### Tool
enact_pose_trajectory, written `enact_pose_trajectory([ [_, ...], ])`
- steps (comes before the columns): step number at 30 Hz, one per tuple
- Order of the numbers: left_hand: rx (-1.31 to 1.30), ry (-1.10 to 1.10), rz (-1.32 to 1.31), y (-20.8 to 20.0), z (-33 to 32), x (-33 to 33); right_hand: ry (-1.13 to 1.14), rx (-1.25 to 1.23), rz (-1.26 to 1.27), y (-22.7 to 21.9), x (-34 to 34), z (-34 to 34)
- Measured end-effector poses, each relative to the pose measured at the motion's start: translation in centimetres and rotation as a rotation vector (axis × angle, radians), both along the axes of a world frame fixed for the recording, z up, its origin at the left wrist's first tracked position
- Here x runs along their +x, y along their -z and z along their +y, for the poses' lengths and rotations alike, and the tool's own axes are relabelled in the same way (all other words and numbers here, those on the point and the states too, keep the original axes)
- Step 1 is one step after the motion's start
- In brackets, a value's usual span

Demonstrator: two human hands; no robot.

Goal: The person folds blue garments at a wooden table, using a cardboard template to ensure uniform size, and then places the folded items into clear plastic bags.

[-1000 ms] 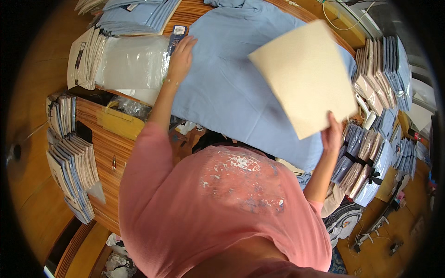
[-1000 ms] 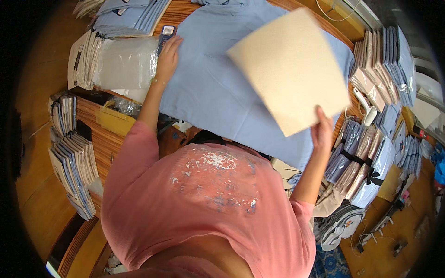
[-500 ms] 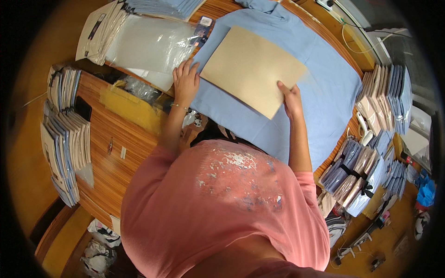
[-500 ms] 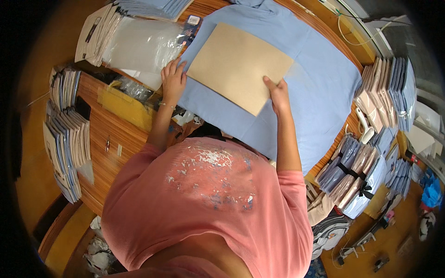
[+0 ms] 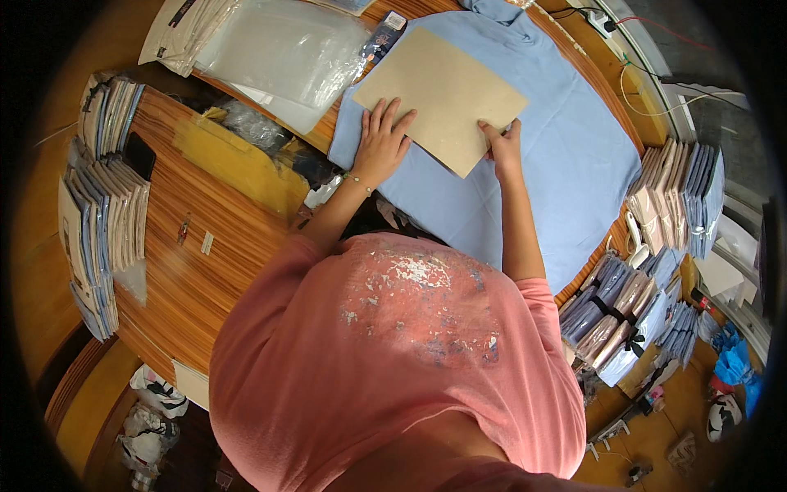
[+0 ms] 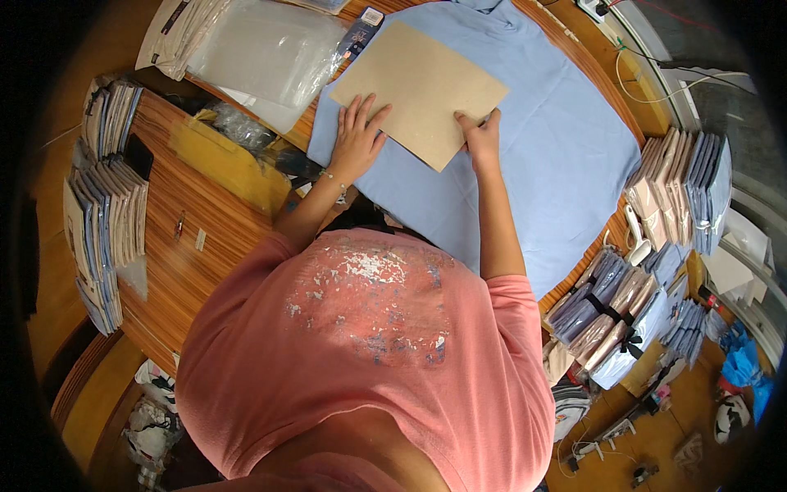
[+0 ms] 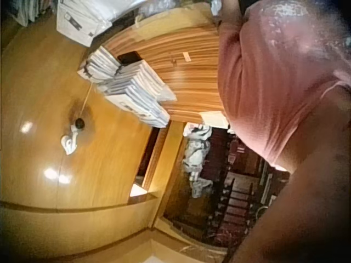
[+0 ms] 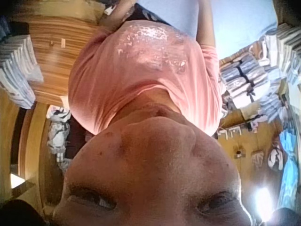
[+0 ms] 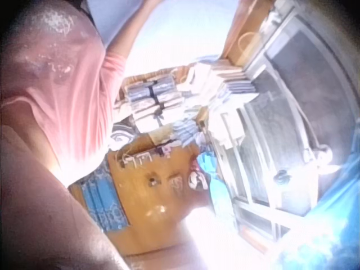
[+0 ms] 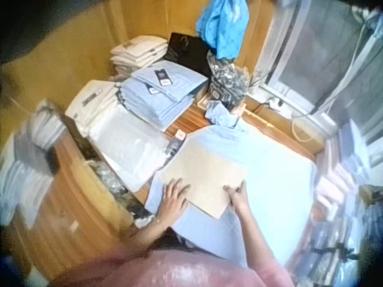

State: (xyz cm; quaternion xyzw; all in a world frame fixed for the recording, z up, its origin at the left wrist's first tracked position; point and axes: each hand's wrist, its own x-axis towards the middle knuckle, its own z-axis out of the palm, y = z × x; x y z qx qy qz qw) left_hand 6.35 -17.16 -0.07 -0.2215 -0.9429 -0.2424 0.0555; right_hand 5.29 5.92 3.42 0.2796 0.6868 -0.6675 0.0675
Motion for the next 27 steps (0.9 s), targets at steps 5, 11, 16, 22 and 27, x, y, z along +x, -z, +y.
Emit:
enact_pose_trajectory([
  [5, 0.028, 0.011, 0.000, -0.1, -0.3, 0.3, -0.013, 0.184, 0.094, -1.2, 0.8, -0.1],
  [11, 0.028, 0.020, 0.048, 0.2, -0.1, 0.2, -0.049, 0.310, 0.104, -0.6, 1.2, 0.2],
  [16, -0.007, 0.032, 0.037, 0.2, -0.1, 0.2, -0.140, 0.367, 0.051, -0.6, 1.4, 0.5],
  [22, -0.040, 0.039, 0.031, 0.2, 0.1, 0.3, -0.225, 0.520, 0.011, 0.4, 1.6, 1.2],
  [27, 0.041, 0.016, 0.041, 0.3, 0.2, 0.2, -0.280, 0.650, 0.009, 1.1, 1.2, 1.5],
])
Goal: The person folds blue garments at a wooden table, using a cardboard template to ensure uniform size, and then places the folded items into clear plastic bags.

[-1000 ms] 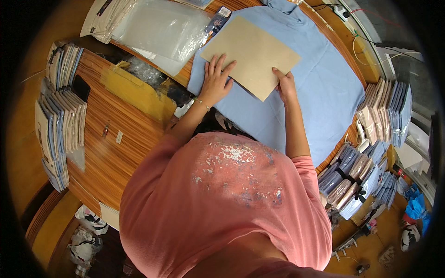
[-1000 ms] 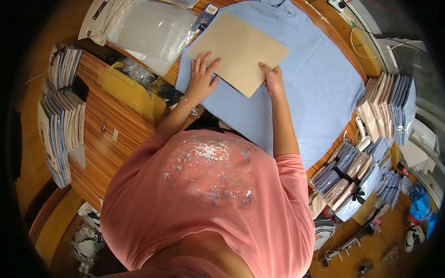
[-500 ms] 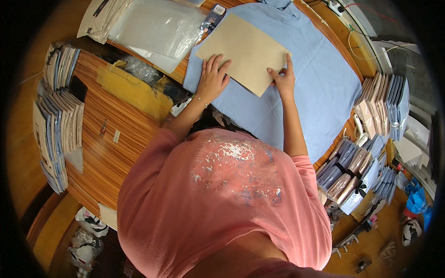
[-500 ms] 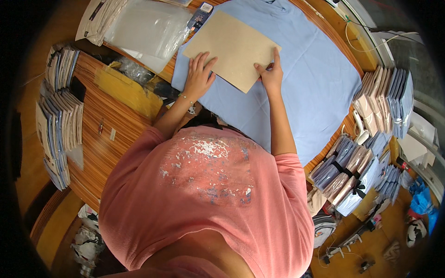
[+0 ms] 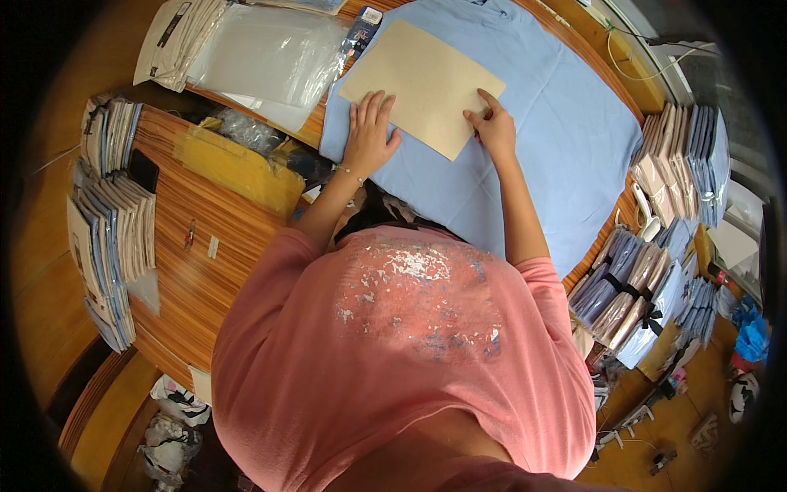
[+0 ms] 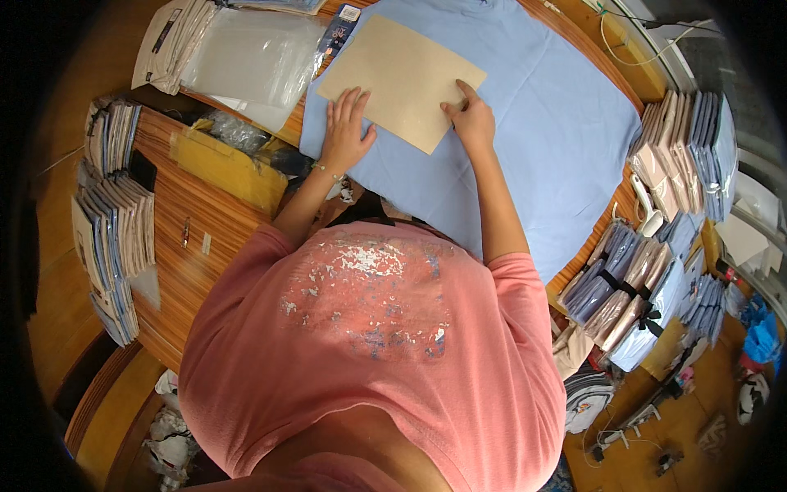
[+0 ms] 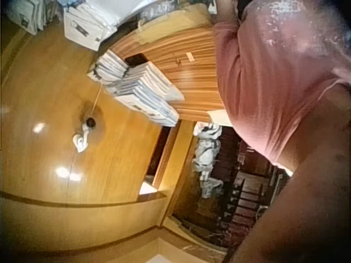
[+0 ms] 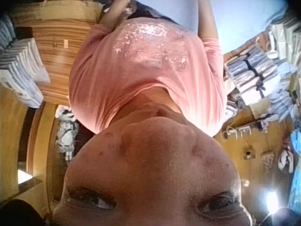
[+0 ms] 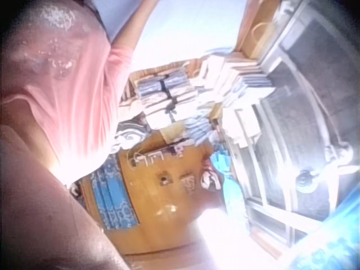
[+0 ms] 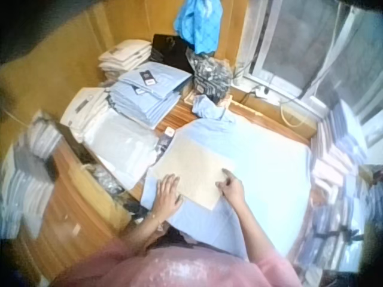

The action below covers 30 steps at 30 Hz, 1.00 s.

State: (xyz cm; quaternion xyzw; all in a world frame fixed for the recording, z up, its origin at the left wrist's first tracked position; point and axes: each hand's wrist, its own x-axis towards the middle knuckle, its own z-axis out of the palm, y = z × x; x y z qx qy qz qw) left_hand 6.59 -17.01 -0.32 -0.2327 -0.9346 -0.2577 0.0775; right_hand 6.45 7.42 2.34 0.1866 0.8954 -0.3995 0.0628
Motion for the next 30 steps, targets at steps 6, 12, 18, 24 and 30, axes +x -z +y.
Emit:
enact_pose_trajectory([
  [6, -0.025, -0.011, 0.100, -1.4, 0.5, 0.0, -0.020, 0.185, -0.003, -1.9, 0.5, -0.2],
  [12, 0.111, 0.105, -1.329, -2.6, -4.5, 5.4, -0.379, -0.197, -0.267, -6.8, 14.1, 4.6],
  [18, 1.219, -0.837, -1.863, 10.8, -3.5, 11.7, 0.460, -0.791, -0.760, 0.6, 35.9, 11.5],
  [24, 1.415, -0.257, -1.536, 17.9, -4.2, 9.7, 1.099, -1.550, 0.264, 5.6, 39.9, 10.7],
  [30, 1.353, -0.903, -1.606, 10.3, -5.1, 10.4, 1.375, -1.288, 0.281, 5.8, 42.3, 10.6],
])
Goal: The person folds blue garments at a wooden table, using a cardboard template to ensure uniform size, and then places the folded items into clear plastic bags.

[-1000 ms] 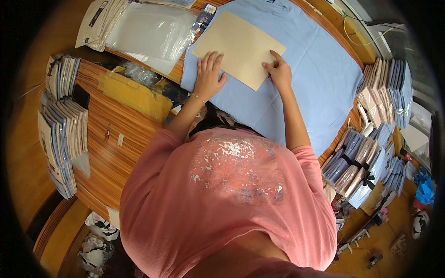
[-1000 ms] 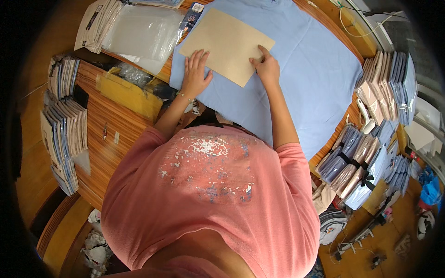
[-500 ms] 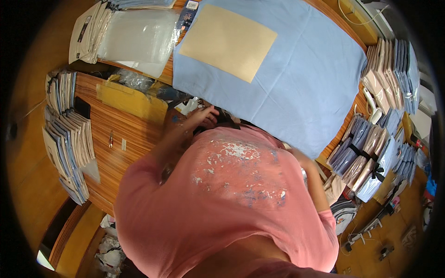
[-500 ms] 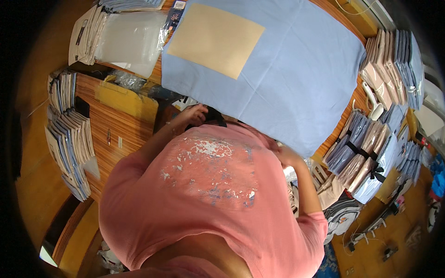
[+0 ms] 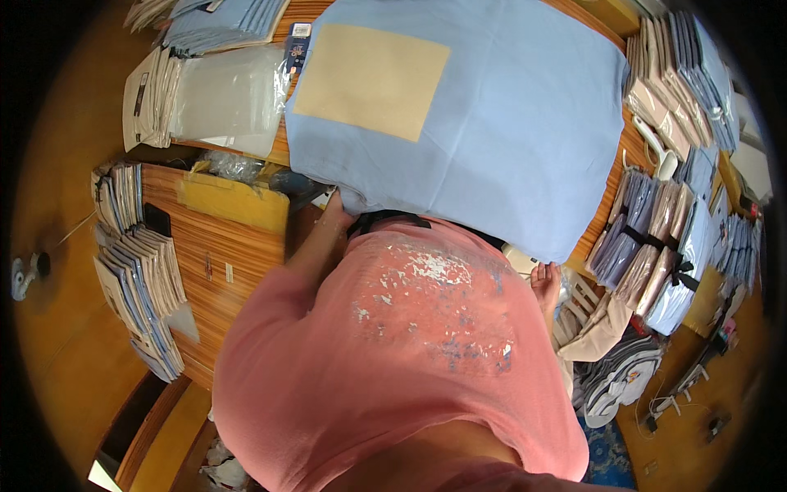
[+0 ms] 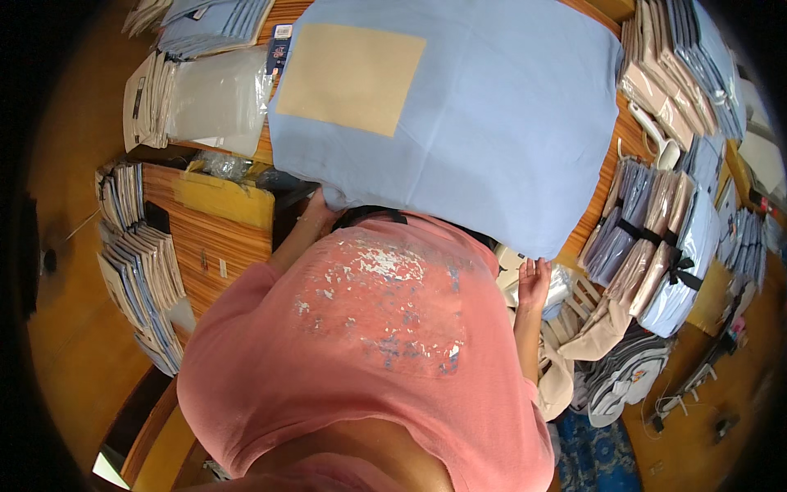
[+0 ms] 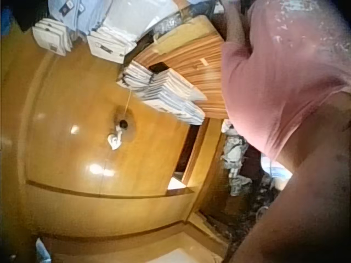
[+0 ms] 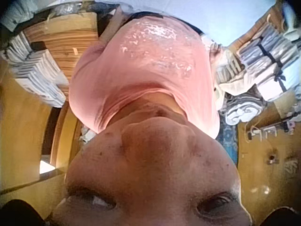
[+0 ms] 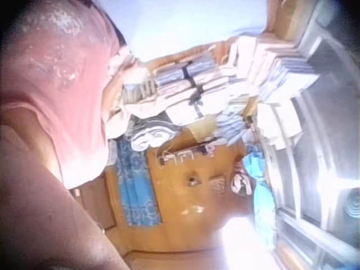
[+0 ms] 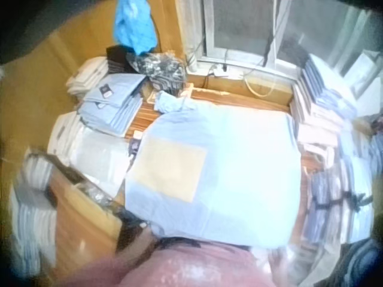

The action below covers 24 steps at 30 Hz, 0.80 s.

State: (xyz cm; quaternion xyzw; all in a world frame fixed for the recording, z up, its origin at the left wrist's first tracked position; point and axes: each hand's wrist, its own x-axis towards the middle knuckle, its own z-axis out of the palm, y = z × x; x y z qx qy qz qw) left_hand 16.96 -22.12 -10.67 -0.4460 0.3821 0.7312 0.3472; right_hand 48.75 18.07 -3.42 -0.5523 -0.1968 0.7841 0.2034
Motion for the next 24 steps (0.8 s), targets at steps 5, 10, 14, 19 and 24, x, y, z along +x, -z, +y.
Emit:
enact_pose_trajectory([
  [5, -0.204, -0.278, 0.093, -13.3, 2.6, 1.0, -0.078, 0.298, -0.374, -5.5, -2.8, -1.3],
  [10, 0.059, 0.034, 0.990, -19.7, 7.1, -5.2, -0.048, 0.665, -0.115, -11.9, -8.9, 2.2],
  [14, 0.055, 0.114, 0.962, -21.0, 12.2, -10.6, -0.206, 0.585, -0.051, -12.9, -13.9, 7.4],
  [19, -0.434, 0.634, 1.599, -15.6, 16.8, -13.8, -0.513, 0.808, -0.218, -10.8, -17.7, 10.5],
  [24, -0.872, 1.275, 2.237, -12.6, 20.3, -18.8, -0.519, 1.015, -0.389, -8.3, -19.1, 15.2],
])
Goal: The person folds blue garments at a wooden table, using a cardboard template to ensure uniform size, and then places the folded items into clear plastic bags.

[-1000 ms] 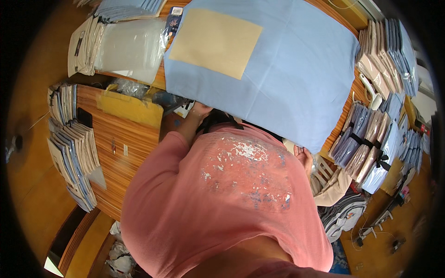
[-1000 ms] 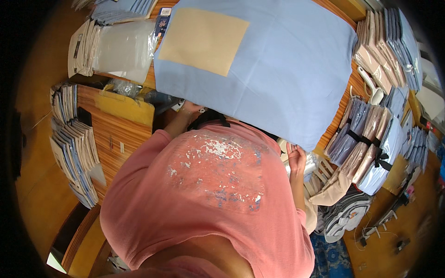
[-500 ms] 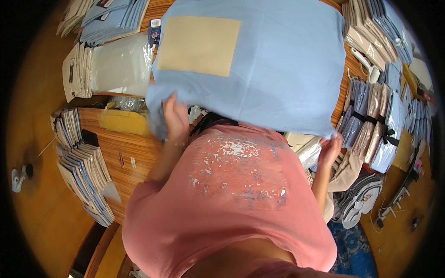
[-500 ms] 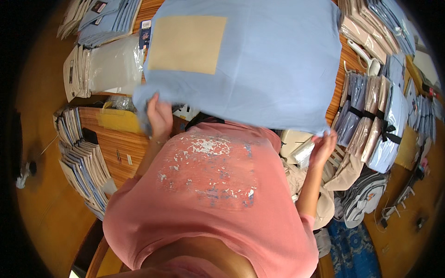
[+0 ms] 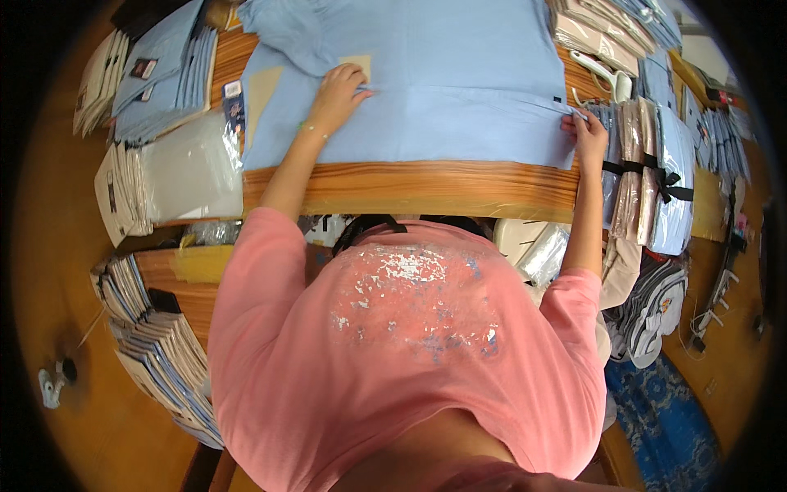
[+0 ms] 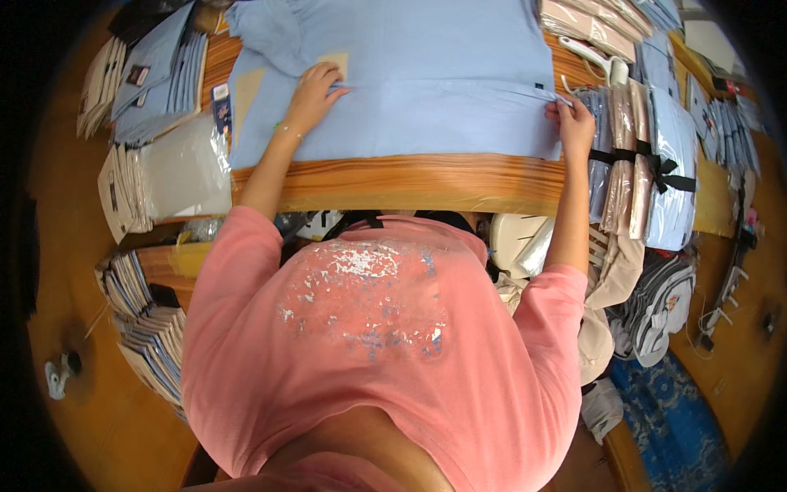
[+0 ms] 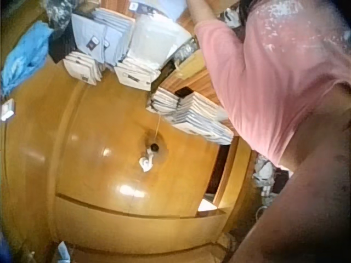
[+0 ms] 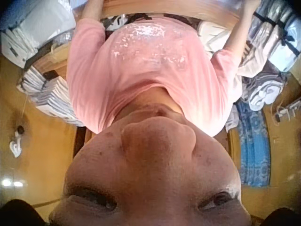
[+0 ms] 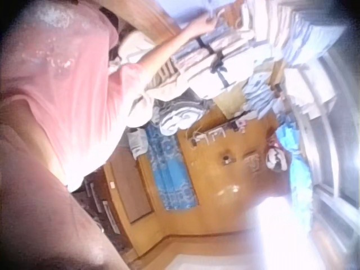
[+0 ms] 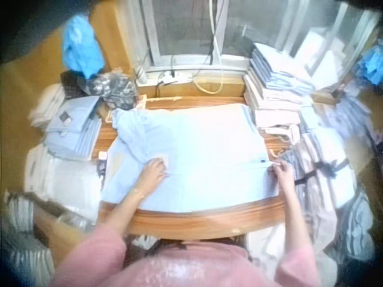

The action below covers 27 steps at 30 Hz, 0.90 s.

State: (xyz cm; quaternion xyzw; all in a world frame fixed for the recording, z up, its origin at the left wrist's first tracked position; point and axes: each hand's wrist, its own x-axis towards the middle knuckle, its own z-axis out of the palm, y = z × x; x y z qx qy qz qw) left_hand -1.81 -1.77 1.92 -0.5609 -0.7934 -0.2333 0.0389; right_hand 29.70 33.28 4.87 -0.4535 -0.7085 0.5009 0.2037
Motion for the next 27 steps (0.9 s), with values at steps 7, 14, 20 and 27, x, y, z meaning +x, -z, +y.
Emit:
enact_pose_trajectory([
  [7, 0.046, -0.149, -0.164, 0.8, 0.9, -0.6, 0.017, 0.651, -0.607, 1.2, -3.1, 0.9],
  [14, 0.059, -0.145, -0.055, 1.9, 0.7, -1.0, 0.094, 0.515, -0.644, 1.7, -5.5, 0.3],
  [20, 0.134, -0.163, -0.029, 2.3, 2.1, -1.0, -0.098, 0.939, -0.187, 5.4, -3.7, -2.6],
  [27, -0.014, -0.207, 0.020, 3.1, -1.5, 2.7, -0.336, 0.811, -0.575, 5.9, 2.8, -8.3],
])
